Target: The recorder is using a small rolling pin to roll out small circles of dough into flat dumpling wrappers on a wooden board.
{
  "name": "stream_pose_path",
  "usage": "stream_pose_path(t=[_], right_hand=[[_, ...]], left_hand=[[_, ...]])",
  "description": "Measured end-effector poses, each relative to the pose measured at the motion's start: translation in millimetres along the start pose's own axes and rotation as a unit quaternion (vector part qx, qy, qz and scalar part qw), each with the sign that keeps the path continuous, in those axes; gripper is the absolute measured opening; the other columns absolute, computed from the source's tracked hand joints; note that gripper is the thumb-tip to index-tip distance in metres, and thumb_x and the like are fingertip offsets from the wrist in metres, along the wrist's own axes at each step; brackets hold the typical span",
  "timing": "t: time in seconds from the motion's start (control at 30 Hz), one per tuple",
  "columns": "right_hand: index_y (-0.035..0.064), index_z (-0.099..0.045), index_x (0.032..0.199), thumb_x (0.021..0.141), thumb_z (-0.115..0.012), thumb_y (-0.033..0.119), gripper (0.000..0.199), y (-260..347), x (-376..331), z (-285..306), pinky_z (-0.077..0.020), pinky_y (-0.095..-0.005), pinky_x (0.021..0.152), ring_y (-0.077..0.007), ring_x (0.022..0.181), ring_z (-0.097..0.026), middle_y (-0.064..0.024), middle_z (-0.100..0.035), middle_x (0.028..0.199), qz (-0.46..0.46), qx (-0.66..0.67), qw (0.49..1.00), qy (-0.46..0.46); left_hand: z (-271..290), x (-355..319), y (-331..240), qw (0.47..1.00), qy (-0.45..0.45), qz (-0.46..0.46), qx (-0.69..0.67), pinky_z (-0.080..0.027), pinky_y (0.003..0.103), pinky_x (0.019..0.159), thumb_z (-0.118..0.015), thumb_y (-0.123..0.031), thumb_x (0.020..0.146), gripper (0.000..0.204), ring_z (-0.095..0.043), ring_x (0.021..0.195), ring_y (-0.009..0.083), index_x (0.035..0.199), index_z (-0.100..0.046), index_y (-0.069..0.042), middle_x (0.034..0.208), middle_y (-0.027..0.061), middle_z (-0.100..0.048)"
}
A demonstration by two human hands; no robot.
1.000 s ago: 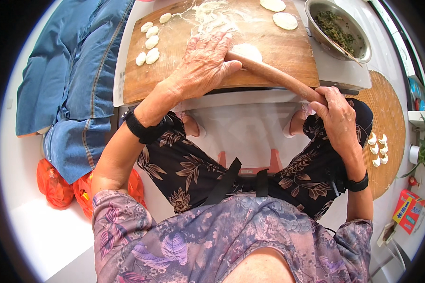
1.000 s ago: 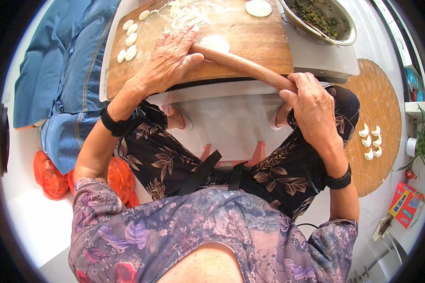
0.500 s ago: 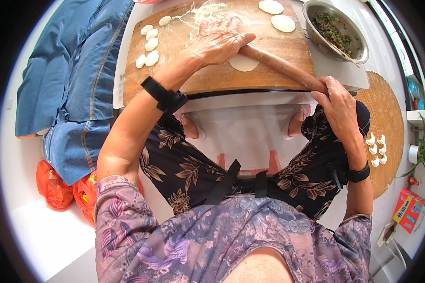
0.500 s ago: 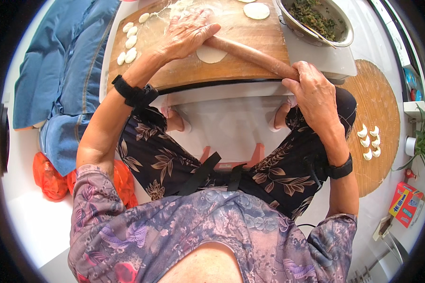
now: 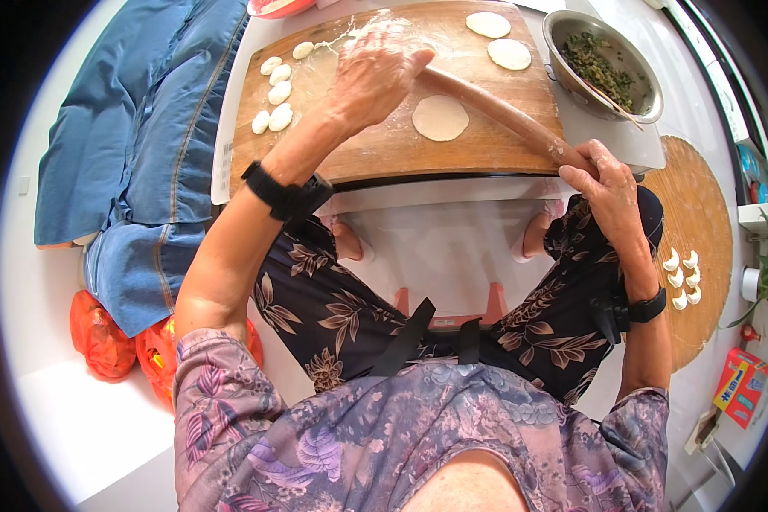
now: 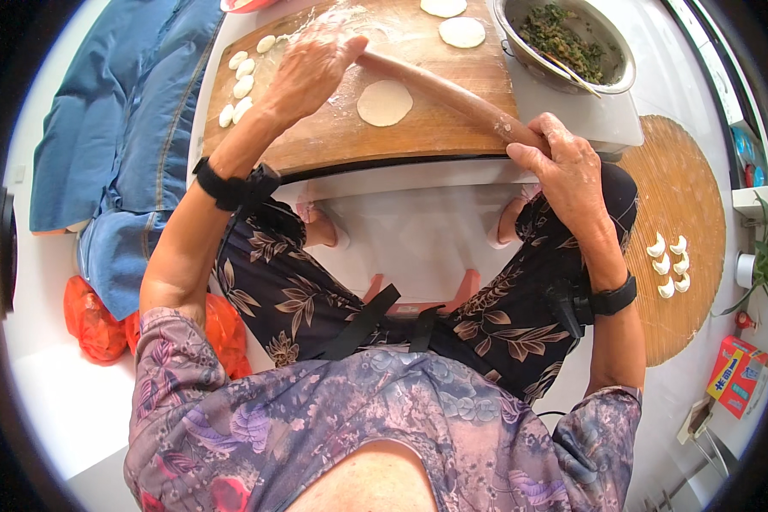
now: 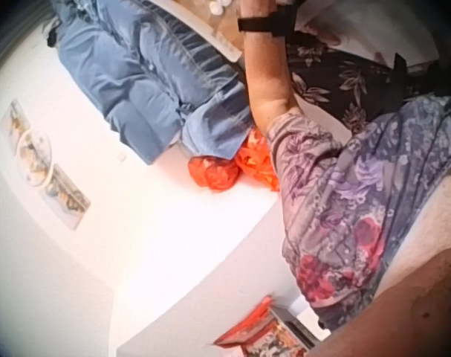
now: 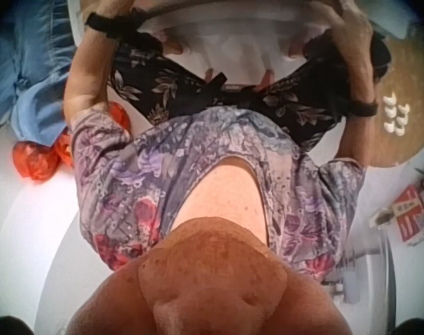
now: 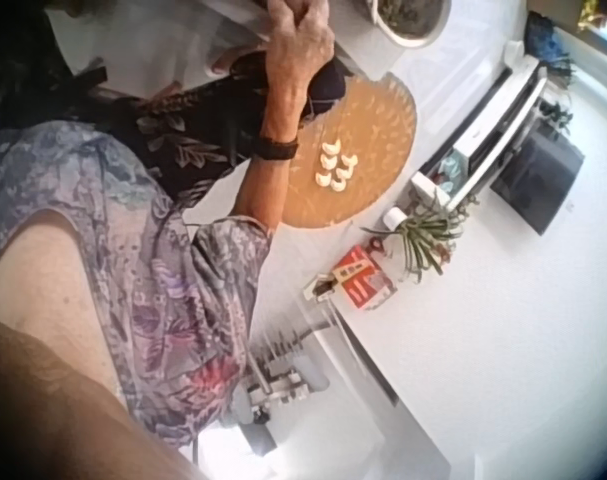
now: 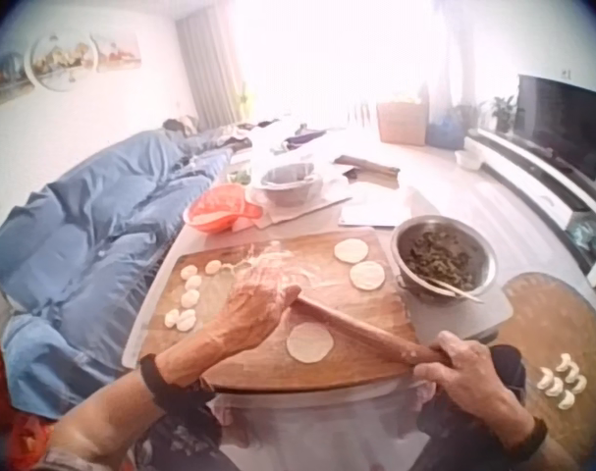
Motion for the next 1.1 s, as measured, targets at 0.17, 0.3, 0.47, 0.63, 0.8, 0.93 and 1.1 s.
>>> stream_pose_path(t=[0.17, 0.3, 0.47, 0.63, 0.8, 0.93, 1.1], right_hand=[[0.0002, -0.062, 0.095, 0.084, -0.069, 0.028, 0.031, -23.5, 1.8, -4.9, -0.0466, -0.0310, 0.067, -0.0182, 0.069, -0.059, -0.0087, -0.061, 0.070, -0.058, 0.123, 0.991, 0.014], [-0.0002, -0.062, 0.092, 0.085, -0.068, 0.027, 0.029, -21.7, 1.6, -4.1, -0.0425, -0.0267, 0.058, -0.0103, 0.062, -0.051, -0.0018, -0.056, 0.067, -0.050, 0.168, 0.985, 0.010], [0.0008, -0.062, 0.092, 0.086, -0.068, 0.026, 0.027, -21.4, -2.4, -8.3, -0.0393, -0.0227, 0.054, -0.0064, 0.060, -0.048, -0.0002, -0.056, 0.069, -0.068, 0.228, 0.971, 0.023], [0.0015, -0.061, 0.092, 0.087, -0.067, 0.026, 0.026, -19.0, -3.7, -7.7, -0.0394, -0.0222, 0.054, -0.0063, 0.060, -0.047, 0.0006, -0.055, 0.068, -0.067, 0.235, 0.970, 0.020], [0.0013, -0.062, 0.093, 0.086, -0.067, 0.025, 0.025, -14.4, -8.1, -5.6, -0.0411, -0.0231, 0.056, -0.0079, 0.061, -0.048, -0.0004, -0.056, 0.069, -0.062, 0.206, 0.976, 0.025], [0.0001, -0.062, 0.093, 0.086, -0.067, 0.024, 0.025, -4.7, -18.4, -8.3, -0.0436, -0.0264, 0.059, -0.0110, 0.062, -0.051, -0.0025, -0.056, 0.068, -0.050, 0.181, 0.982, 0.034], [0.0000, -0.062, 0.095, 0.088, -0.066, 0.025, 0.027, 10.0, -26.5, -15.8, -0.0458, -0.0291, 0.062, -0.0139, 0.061, -0.061, -0.0099, -0.062, 0.065, -0.029, 0.123, 0.990, 0.056]], left_hand=[[18.7, -29.0, -12.0, 0.996, -0.027, 0.045, -0.076, -0.045, 0.043, 0.097, -0.054, -0.023, 0.097, 0.045, -0.058, 0.108, 0.0436, 0.118, -0.053, 0.016, 0.119, 0.0340, -0.057], [9.0, -46.9, -28.6, 0.996, -0.011, -0.005, -0.093, -0.050, 0.042, 0.087, -0.061, -0.012, 0.090, 0.033, -0.062, 0.100, 0.0416, 0.115, -0.059, 0.010, 0.118, 0.0265, -0.060], [-0.5, -55.0, -43.0, 0.990, -0.008, -0.032, -0.138, -0.048, 0.042, 0.084, -0.065, -0.010, 0.084, 0.020, -0.061, 0.092, 0.0389, 0.096, -0.063, 0.005, 0.102, 0.0202, -0.062], [-1.5, -52.1, -49.3, 0.994, 0.017, 0.036, -0.098, -0.047, 0.042, 0.081, -0.068, -0.014, 0.084, 0.020, -0.060, 0.092, 0.0362, 0.092, -0.064, 0.003, 0.099, 0.0193, -0.062], [-1.9, -58.9, -35.8, 0.966, 0.031, 0.164, -0.198, -0.047, 0.043, 0.081, -0.069, -0.017, 0.085, 0.024, -0.058, 0.096, 0.0379, 0.098, -0.064, 0.003, 0.101, 0.0220, -0.062], [18.9, -65.7, -25.8, 0.988, -0.115, 0.091, -0.058, -0.045, 0.042, 0.092, -0.067, -0.019, 0.088, 0.048, -0.055, 0.109, 0.0396, 0.124, -0.053, 0.008, 0.116, 0.0269, -0.058], [14.7, -72.6, -33.5, 0.997, -0.079, -0.017, 0.014, -0.031, 0.049, 0.106, -0.059, -0.033, 0.092, 0.062, -0.044, 0.127, 0.0405, 0.138, -0.041, 0.006, 0.140, 0.0268, -0.043]])
Point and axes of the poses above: each hand's wrist, its own x-axis towards the middle knuckle, its own z-axis out of the back of the hand, y = z × x, the point moved 8 cm from there along x, towards the middle knuckle
